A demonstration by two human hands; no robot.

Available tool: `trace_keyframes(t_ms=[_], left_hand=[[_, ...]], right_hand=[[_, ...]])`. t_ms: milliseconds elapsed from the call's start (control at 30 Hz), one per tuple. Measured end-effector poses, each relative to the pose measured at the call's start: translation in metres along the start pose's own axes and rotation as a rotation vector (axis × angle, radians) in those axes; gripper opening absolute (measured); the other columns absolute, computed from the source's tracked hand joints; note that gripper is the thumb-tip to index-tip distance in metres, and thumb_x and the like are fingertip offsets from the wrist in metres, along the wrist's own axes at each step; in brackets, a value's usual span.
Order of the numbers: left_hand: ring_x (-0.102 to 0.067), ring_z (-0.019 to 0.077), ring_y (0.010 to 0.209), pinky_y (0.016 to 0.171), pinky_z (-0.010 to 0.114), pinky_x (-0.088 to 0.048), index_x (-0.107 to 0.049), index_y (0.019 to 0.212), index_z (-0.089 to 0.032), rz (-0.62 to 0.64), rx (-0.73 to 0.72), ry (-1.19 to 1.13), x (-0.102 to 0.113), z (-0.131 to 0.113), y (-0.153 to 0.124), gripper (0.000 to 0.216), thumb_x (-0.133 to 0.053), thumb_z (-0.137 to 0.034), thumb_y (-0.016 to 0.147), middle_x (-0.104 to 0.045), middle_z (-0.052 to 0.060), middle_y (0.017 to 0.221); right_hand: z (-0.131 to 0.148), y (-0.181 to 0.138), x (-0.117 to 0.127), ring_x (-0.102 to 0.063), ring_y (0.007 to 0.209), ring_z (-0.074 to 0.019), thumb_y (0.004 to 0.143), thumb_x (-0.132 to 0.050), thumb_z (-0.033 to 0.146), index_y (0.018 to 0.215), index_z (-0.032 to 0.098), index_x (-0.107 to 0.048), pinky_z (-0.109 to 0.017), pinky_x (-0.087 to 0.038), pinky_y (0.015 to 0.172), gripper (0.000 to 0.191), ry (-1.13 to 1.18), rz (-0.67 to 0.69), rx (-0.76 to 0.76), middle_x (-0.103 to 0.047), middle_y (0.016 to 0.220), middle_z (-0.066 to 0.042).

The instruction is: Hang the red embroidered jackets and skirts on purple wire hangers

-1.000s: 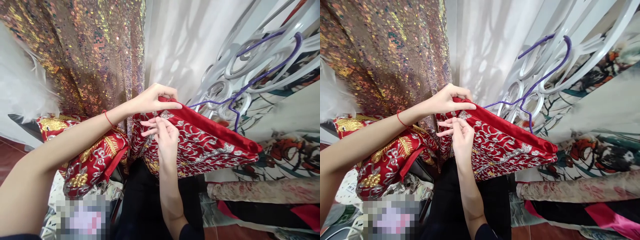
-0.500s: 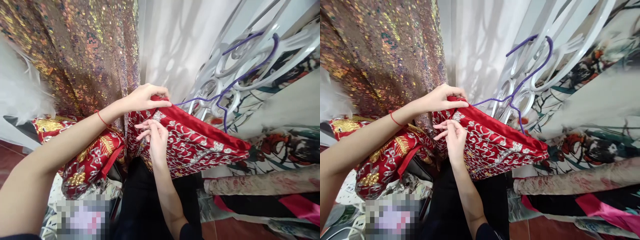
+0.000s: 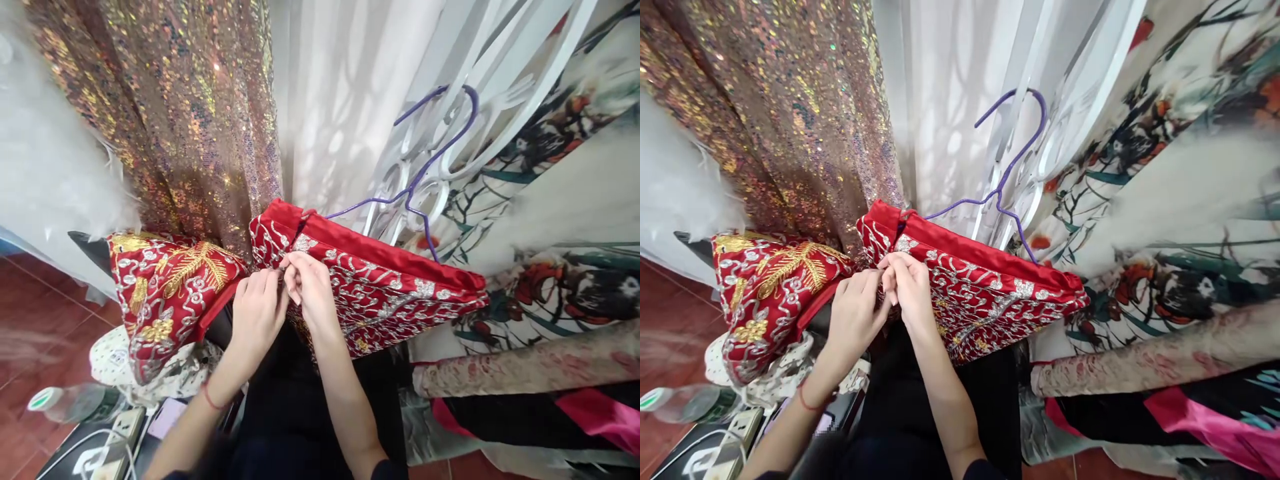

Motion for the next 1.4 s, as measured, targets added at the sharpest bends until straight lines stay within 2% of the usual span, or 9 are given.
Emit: trace_keyframes(t_ms=[167, 333, 533, 633, 767, 867, 967, 1267, 1400], left_hand=[[-0.058, 0.0185, 0.072, 0.058, 0.027, -0.034, -0.052, 0.094, -0.019, -0.058, 0.377, -0.324, -0.023, -0.007, 0.011, 0.006, -0.049, -0.025, 0.093, -0.064, 0.005, 0.086], [-0.043, 0.0128, 0.056, 0.055, 0.025, -0.030, -0.041, 0.072, -0.022, -0.060, 0.306, -0.560, -0.037, -0.005, 0.013, 0.021, -0.044, -0.027, 0.093, -0.051, -0.001, 0.069], [-0.059, 0.0153, 0.072, 0.066, 0.024, -0.042, -0.052, 0.083, -0.021, -0.091, 0.209, -0.688, -0.044, -0.004, 0.003, 0.017, -0.042, -0.028, 0.094, -0.062, 0.004, 0.082], [-0.056, 0.0147, 0.068, 0.066, 0.025, -0.042, -0.051, 0.082, -0.020, -0.061, 0.216, -0.678, -0.042, 0.001, 0.000, 0.019, -0.043, -0.030, 0.096, -0.059, 0.002, 0.078], [-0.047, 0.0113, 0.063, 0.063, 0.023, -0.037, -0.044, 0.076, -0.021, -0.016, 0.191, -0.700, -0.043, 0.005, -0.004, 0.025, -0.044, -0.033, 0.098, -0.048, -0.003, 0.070], [-0.039, 0.0096, 0.061, 0.063, 0.022, -0.034, -0.040, 0.072, -0.021, -0.015, 0.191, -0.721, -0.047, 0.006, -0.006, 0.030, -0.044, -0.034, 0.099, -0.041, -0.005, 0.069], [-0.037, 0.0095, 0.061, 0.063, 0.023, -0.033, -0.041, 0.073, -0.020, -0.011, 0.204, -0.744, -0.051, 0.007, -0.007, 0.031, -0.045, -0.036, 0.099, -0.040, -0.005, 0.069], [-0.051, 0.0132, 0.068, 0.068, 0.025, -0.040, -0.054, 0.076, -0.019, 0.031, 0.288, -0.873, -0.053, 0.010, -0.019, 0.031, -0.047, -0.039, 0.098, -0.055, -0.001, 0.073], [-0.057, 0.0166, 0.068, 0.066, 0.027, -0.049, -0.062, 0.077, -0.021, -0.010, 0.519, -1.221, -0.059, -0.006, -0.040, 0.038, -0.056, -0.055, 0.091, -0.062, 0.003, 0.072]], right_hand=[[0.007, -0.027, 0.003, -0.027, 0.029, -0.0021, 0.085, -0.060, 0.039, 0.072, 0.017, -0.060, -0.017, -0.015, 0.031, 0.025, -0.073, 0.040, -0.016, -0.049, 0.041, 0.009], [0.012, -0.037, 0.006, -0.026, 0.029, -0.0023, 0.088, -0.058, 0.040, 0.074, 0.017, -0.060, -0.017, -0.015, 0.031, 0.026, -0.139, 0.051, -0.018, -0.049, 0.042, 0.009], [0.020, -0.026, -0.003, -0.031, 0.035, -0.0042, 0.090, -0.053, 0.038, 0.076, 0.019, -0.058, -0.019, -0.022, 0.035, 0.025, -0.198, -0.110, 0.168, -0.050, 0.050, 0.008], [0.033, -0.027, -0.006, -0.041, 0.042, -0.0074, 0.093, -0.051, 0.037, 0.075, 0.020, -0.061, -0.022, -0.034, 0.045, 0.027, -0.608, -0.126, 0.284, -0.053, 0.054, 0.005], [0.081, -0.036, -0.009, -0.059, 0.068, -0.0160, 0.096, -0.050, 0.028, 0.086, 0.018, -0.070, -0.029, -0.047, 0.066, 0.024, -1.301, -0.248, 0.761, -0.066, 0.072, -0.003], [0.105, -0.025, -0.014, -0.056, 0.115, -0.0280, 0.092, -0.047, 0.010, 0.117, 0.021, -0.070, -0.043, -0.047, 0.093, 0.036, -1.732, -0.060, 0.982, -0.068, 0.119, -0.013], [0.108, 0.000, -0.008, -0.043, 0.135, -0.0359, 0.090, -0.050, 0.006, 0.117, 0.022, -0.071, -0.054, -0.042, 0.101, 0.038, -2.044, 0.151, 0.922, -0.059, 0.136, -0.016], [0.108, -0.044, -0.027, -0.050, 0.129, -0.0334, 0.094, -0.046, 0.013, 0.096, 0.013, -0.067, -0.049, -0.041, 0.101, 0.021, -2.004, 0.095, 1.079, -0.066, 0.125, -0.018], [0.065, -0.086, -0.021, -0.064, 0.084, -0.0232, 0.092, -0.043, 0.010, 0.086, 0.017, -0.063, -0.044, -0.047, 0.092, 0.022, -1.872, 0.160, 0.896, -0.068, 0.081, -0.006]])
Point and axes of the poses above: each hand's wrist, its own y-axis towards the middle knuckle, its own x-axis out of the back of the hand, z = x × y, the point moved 4 cm from there along y, towards the middle knuckle
